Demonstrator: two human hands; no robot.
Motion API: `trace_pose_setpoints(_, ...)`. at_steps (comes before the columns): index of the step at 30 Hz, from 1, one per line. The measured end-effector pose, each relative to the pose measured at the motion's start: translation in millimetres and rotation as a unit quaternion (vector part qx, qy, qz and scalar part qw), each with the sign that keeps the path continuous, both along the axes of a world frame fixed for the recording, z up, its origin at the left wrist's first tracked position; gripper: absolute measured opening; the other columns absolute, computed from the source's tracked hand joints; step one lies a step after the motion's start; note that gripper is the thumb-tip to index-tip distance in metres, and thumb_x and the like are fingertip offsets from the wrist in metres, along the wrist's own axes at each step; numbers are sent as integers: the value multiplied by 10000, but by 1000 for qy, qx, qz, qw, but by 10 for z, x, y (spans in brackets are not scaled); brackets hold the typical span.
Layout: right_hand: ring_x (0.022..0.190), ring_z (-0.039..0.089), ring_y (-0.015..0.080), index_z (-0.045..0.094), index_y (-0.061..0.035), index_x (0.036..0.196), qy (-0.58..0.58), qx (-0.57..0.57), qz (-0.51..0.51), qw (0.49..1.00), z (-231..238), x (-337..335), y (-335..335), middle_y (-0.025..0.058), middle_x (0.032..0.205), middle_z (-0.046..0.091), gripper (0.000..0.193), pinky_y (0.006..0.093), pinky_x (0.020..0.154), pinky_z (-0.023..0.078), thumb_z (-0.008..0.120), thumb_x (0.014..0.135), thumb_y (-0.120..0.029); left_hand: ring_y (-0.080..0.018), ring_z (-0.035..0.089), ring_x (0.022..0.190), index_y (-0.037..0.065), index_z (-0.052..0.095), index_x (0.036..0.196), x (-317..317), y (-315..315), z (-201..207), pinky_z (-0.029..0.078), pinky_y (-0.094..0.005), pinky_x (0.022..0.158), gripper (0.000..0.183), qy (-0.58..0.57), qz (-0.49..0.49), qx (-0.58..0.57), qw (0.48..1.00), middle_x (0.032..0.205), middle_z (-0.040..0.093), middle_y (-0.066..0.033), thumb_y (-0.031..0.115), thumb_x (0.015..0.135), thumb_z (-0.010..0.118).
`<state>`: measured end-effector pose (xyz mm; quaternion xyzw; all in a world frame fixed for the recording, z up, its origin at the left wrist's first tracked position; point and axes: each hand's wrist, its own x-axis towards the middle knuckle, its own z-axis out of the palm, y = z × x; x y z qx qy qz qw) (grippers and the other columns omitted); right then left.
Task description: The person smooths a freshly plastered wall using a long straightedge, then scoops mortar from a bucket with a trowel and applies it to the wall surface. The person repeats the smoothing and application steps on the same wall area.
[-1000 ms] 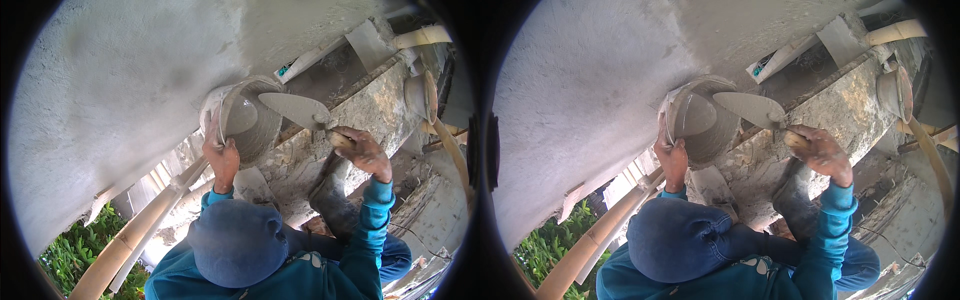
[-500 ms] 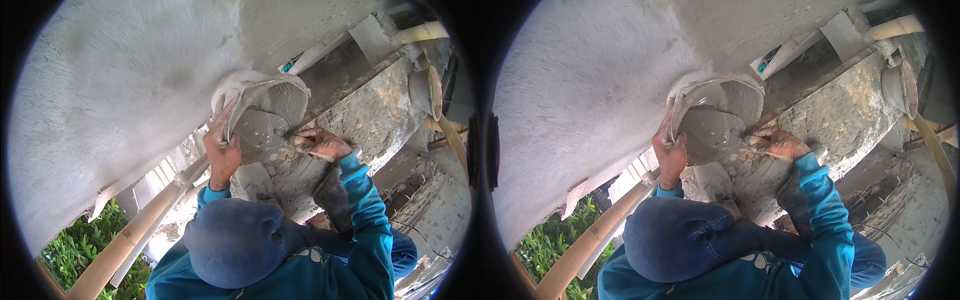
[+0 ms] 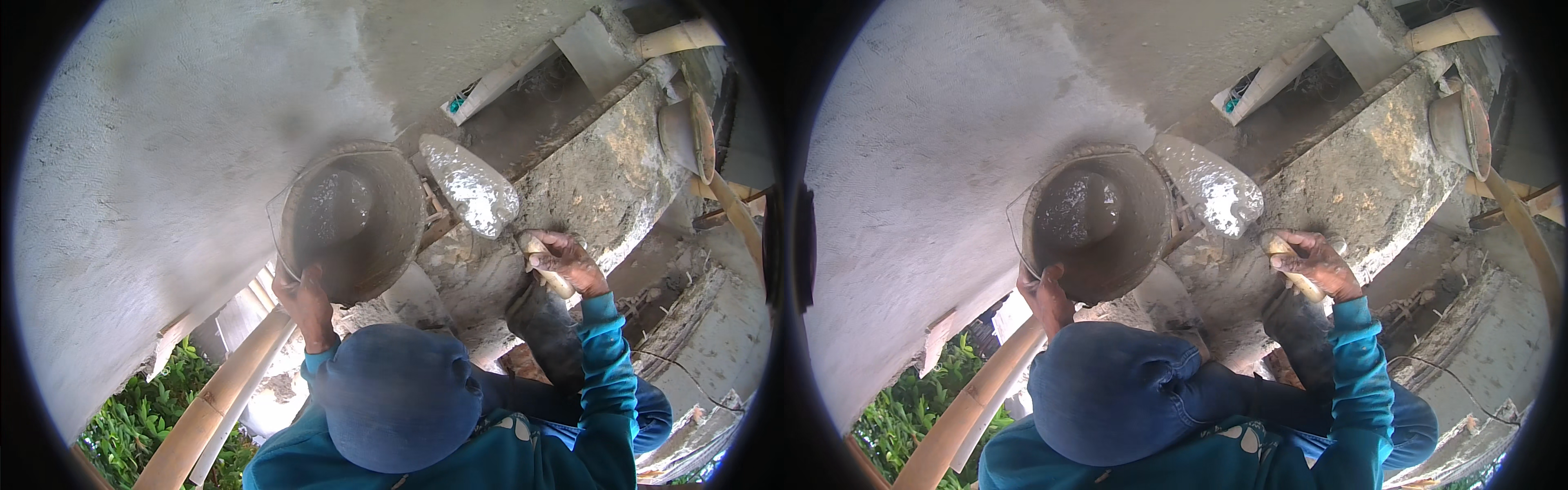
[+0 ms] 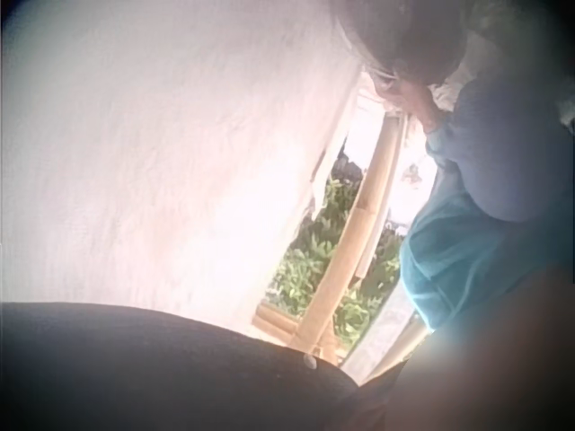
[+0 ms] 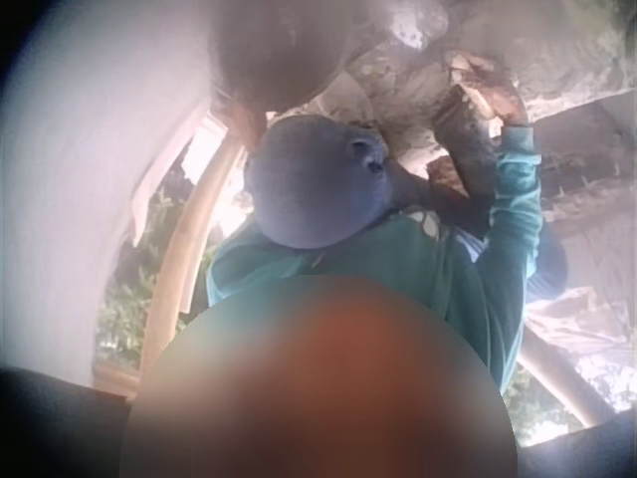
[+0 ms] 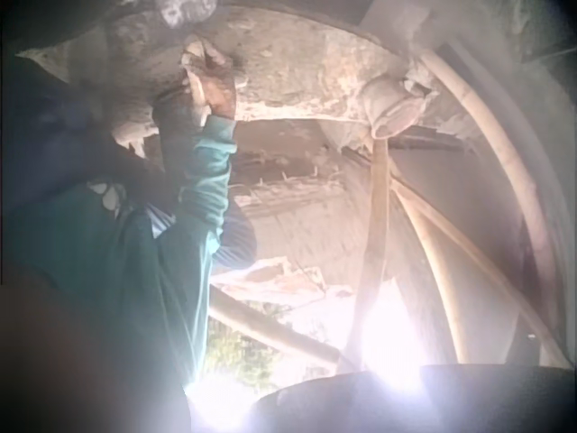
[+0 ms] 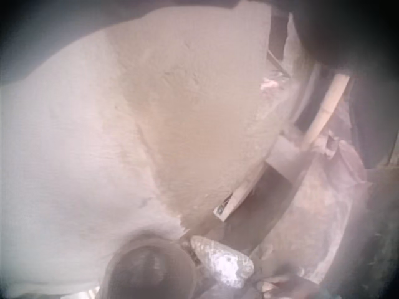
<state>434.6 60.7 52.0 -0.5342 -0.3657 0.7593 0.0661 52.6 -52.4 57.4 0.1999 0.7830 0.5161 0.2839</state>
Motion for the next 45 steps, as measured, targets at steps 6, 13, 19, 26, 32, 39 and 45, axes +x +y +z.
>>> trace_pose_setpoints(6, 711, 594, 115, 546, -55, 1311, -29, 90, -207, 974, -432, -461, -285, 32, 926, 632, 460, 253, 587, 506, 685, 897, -195, -137, 574, 751, -73, 609, 1106, -151, -292, 42, 458, -255, 675, 403, 17, 69, -11, 997, 884, 643, -64, 99, 749, 535)
trace_pose_setpoints(13, 969, 578, 213, 393, 45, 1329, -66, 217, -448, 865, -1293, -2138, -300, 163, 1111, 556, 505, 342, 840, 489, 614, 889, -68, -108, 560, 715, -82, 600, 1106, -185, -416, 62, 454, -234, 644, 384, 23, 100, -11, 995, 862, 636, -62, 133, 788, 607)
trace_pose_setpoints(19, 928, 565, 203, 386, 19, 1262, -93, 278, -409, 865, -1484, -2553, 367, 163, 1043, 527, 429, 342, 831, 481, 602, 902, -66, -170, 559, 726, -42, 605, 1041, -62, -287, 110, 465, -290, 710, 405, -11, 110, 28, 994, 843, 621, -68, 5, 643, 548)
trace_pose_setpoints(26, 652, 579, 128, 444, -120, 1197, 5, 248, -229, 942, 38, -860, 506, 60, 867, 581, 356, 251, 469, 512, 625, 909, -224, -146, 575, 752, -64, 607, 1092, 67, -149, -60, 462, -258, 705, 434, 7, 91, 44, 995, 885, 645, -55, 42, 673, 558)
trace_pose_setpoints(32, 1087, 594, 192, 593, 1, 1241, -2, 127, 101, 987, 1027, 17, 654, 96, 1157, 634, 554, 330, 980, 450, 806, 740, -104, -312, 493, 1260, 4, 542, 1331, 265, 149, -17, 397, -419, 1043, 648, 75, -44, -79, 993, 1321, 569, -193, -72, 691, 471)
trace_pose_setpoints(39, 909, 647, 297, 616, -62, 1209, -211, 496, 288, 791, 210, -768, 244, 158, 1006, 666, 407, 379, 784, 509, 692, 810, -93, -307, 261, 1433, 56, 611, 1266, 509, 470, 204, 243, -441, 1175, 650, 155, -177, 63, 970, 1363, 546, -153, -162, 685, 416)
trace_pose_setpoints(45, 788, 641, 280, 602, -48, 1215, -49, 446, 308, 839, -406, -572, 462, 141, 958, 680, 401, 382, 724, 516, 690, 843, -169, -411, 279, 1411, 69, 664, 1207, 486, 457, 266, 171, -578, 1160, 660, 206, -339, 83, 914, 1331, 587, -90, -162, 633, 435)
